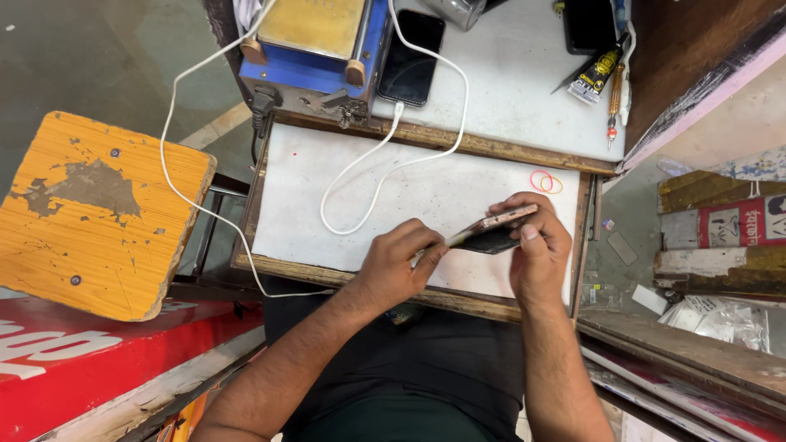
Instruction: The person inspects a black smartphone with a cracked screen, then removes the back cover of an orange smartphone using a plastic pry tool. They use a screwdriver to loosen screws on the orange phone's internal components. The person handles both phones and tools on a workbench.
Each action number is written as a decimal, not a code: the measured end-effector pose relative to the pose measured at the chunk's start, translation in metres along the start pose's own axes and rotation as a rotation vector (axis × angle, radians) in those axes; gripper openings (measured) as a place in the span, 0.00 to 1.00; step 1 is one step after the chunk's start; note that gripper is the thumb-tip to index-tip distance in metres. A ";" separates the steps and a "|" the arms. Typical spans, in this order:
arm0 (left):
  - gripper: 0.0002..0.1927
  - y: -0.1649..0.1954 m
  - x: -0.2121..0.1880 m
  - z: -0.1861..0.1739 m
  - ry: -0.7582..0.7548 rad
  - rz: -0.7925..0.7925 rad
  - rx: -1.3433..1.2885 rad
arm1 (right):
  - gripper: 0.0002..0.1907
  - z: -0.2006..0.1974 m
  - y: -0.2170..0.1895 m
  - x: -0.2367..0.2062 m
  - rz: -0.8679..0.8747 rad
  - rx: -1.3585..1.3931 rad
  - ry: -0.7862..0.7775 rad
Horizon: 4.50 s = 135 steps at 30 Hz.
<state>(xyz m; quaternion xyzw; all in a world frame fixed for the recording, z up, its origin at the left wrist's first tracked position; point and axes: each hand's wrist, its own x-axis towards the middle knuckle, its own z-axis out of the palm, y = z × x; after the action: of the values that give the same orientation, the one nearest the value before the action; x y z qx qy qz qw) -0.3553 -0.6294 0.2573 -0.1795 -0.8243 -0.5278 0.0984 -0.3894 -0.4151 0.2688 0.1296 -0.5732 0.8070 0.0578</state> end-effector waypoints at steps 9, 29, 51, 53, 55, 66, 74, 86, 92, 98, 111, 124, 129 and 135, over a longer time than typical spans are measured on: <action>0.08 0.010 0.024 0.005 -0.101 0.016 0.118 | 0.09 0.010 -0.047 0.012 -0.146 -1.082 -0.034; 0.07 0.013 0.014 0.002 -0.093 -0.023 0.191 | 0.05 -0.035 -0.009 0.021 -0.088 -0.702 0.100; 0.13 -0.004 0.013 -0.032 -0.024 -0.024 0.371 | 0.03 -0.021 0.065 0.000 0.284 -0.169 0.251; 0.11 -0.007 0.009 -0.032 -0.018 -0.059 0.340 | 0.03 -0.024 0.067 0.000 0.296 -0.167 0.251; 0.09 -0.007 0.006 -0.033 -0.005 -0.044 0.341 | 0.03 -0.026 0.069 0.000 0.300 -0.169 0.243; 0.14 -0.004 0.020 -0.020 -0.051 0.096 0.510 | 0.05 -0.022 0.063 -0.003 0.318 -0.178 0.248; 0.11 -0.024 -0.014 -0.038 0.089 -0.024 0.232 | 0.03 -0.024 0.067 0.000 0.279 -0.179 0.234; 0.10 -0.030 -0.016 -0.030 0.188 -0.072 0.137 | 0.05 -0.016 0.037 0.009 0.027 -0.782 0.046; 0.12 -0.040 -0.024 -0.019 0.162 -0.052 0.132 | 0.04 0.017 -0.008 0.011 -0.249 -1.368 -0.288; 0.12 -0.035 -0.025 -0.026 0.134 -0.058 0.111 | 0.08 0.038 -0.012 0.023 -0.133 -1.339 -0.341; 0.08 -0.034 -0.032 -0.030 0.119 -0.043 0.113 | 0.09 0.026 -0.027 0.024 -0.049 -1.229 -0.482; 0.06 -0.039 -0.034 -0.039 0.023 -0.022 0.115 | 0.11 0.021 -0.028 0.037 0.037 -1.282 -0.664; 0.12 -0.034 -0.035 -0.036 0.022 0.025 0.239 | 0.13 0.017 -0.027 0.039 0.023 -1.260 -0.711; 0.17 -0.033 -0.036 -0.037 -0.011 0.069 0.393 | 0.12 0.021 -0.034 0.042 0.120 -1.305 -0.775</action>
<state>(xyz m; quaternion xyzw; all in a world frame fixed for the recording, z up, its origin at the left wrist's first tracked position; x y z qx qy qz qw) -0.3367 -0.6823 0.2333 -0.1879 -0.9053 -0.3521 0.1453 -0.4189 -0.4254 0.3179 0.3120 -0.9195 0.2028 -0.1267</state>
